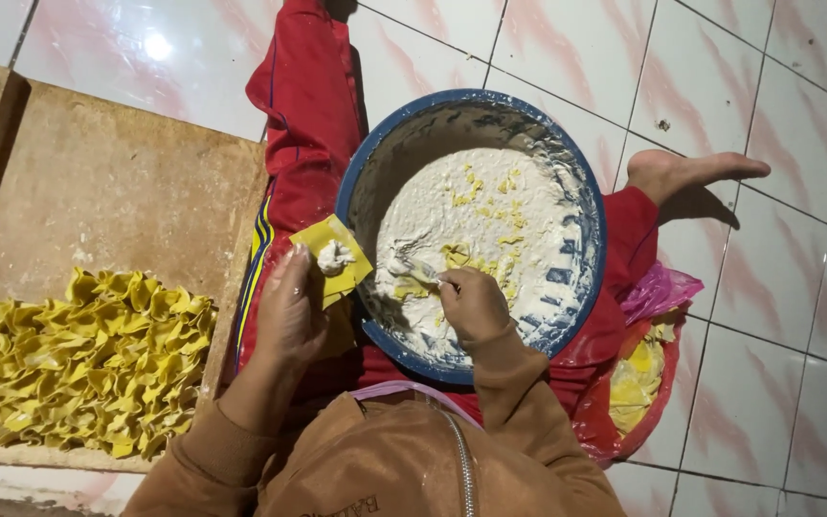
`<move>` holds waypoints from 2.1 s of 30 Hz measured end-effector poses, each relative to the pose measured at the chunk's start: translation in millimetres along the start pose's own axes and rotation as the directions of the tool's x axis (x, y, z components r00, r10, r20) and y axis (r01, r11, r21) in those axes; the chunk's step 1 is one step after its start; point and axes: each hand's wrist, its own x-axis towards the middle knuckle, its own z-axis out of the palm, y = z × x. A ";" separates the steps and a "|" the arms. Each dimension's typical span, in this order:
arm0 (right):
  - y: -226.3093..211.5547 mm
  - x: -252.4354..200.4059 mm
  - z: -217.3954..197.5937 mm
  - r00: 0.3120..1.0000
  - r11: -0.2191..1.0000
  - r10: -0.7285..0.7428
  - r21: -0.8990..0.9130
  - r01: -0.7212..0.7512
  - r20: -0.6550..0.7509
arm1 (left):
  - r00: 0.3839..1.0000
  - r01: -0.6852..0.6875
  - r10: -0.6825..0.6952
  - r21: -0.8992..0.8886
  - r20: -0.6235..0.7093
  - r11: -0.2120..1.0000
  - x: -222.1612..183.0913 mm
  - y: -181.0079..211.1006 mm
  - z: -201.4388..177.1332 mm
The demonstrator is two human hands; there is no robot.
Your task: Manually filling and folding wontons or dumplings on a production floor.
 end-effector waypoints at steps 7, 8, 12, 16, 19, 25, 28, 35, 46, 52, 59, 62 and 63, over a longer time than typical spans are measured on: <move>-47.9 -14.7 -23.9 0.958 0.872 -0.173 0.416 0.258 -0.230 | 0.994 -0.080 0.082 -0.025 0.067 0.996 20.7 -33.8 -20.2; -46.8 -12.7 -23.4 0.927 0.832 -0.254 0.427 0.355 -0.277 | 0.993 -0.087 0.090 -0.039 0.075 0.995 15.6 -35.2 -15.5; -72.4 -15.3 -35.8 0.785 0.623 -0.465 0.478 0.619 -0.409 | 0.985 -0.005 -0.005 0.054 0.175 0.999 -13.8 -14.2 22.1; -80.0 -16.4 -37.4 0.738 0.550 -0.519 0.492 0.674 -0.430 | 0.966 0.079 -0.132 0.234 0.222 0.969 -17.8 -14.3 15.5; -72.3 -10.8 -31.2 0.690 0.545 -0.564 0.424 0.724 -0.454 | 0.939 0.175 -0.261 0.339 0.225 0.924 -12.5 -18.8 7.8; -62.0 -6.6 -34.7 0.669 0.585 -0.548 0.341 0.736 -0.503 | 0.949 0.276 -0.291 0.125 0.122 0.953 -22.9 -6.3 17.0; -69.5 -10.5 -37.9 0.690 0.648 -0.508 0.299 0.701 -0.517 | 0.978 0.184 -0.185 0.020 0.094 0.983 -10.9 -6.1 7.6; -83.7 -18.2 -16.5 0.716 0.623 -0.490 0.375 0.686 -0.497 | 0.976 0.164 -0.175 0.086 0.131 0.983 -31.8 -6.9 30.3; -107.5 -20.1 -39.3 0.696 0.614 -0.532 0.346 0.709 -0.483 | 0.866 0.101 -0.243 0.323 0.436 0.941 -15.2 -38.6 5.4; -91.8 -21.0 -25.6 0.740 0.651 -0.502 0.369 0.664 -0.447 | 0.834 0.091 -0.305 0.431 0.460 0.898 -12.9 -35.0 5.2; -82.1 -19.2 -20.7 0.776 0.636 -0.499 0.444 0.630 -0.387 | 0.866 0.236 -0.380 0.405 0.326 0.884 -17.7 -12.3 25.4; -77.7 -19.3 -20.2 0.826 0.703 -0.388 0.448 0.552 -0.408 | 0.875 0.313 -0.422 0.387 0.237 0.867 -19.1 -8.6 23.0; -77.6 -19.8 -21.3 0.844 0.742 -0.330 0.437 0.509 -0.422 | 0.875 0.329 -0.433 0.390 0.215 0.860 -19.6 -8.5 19.8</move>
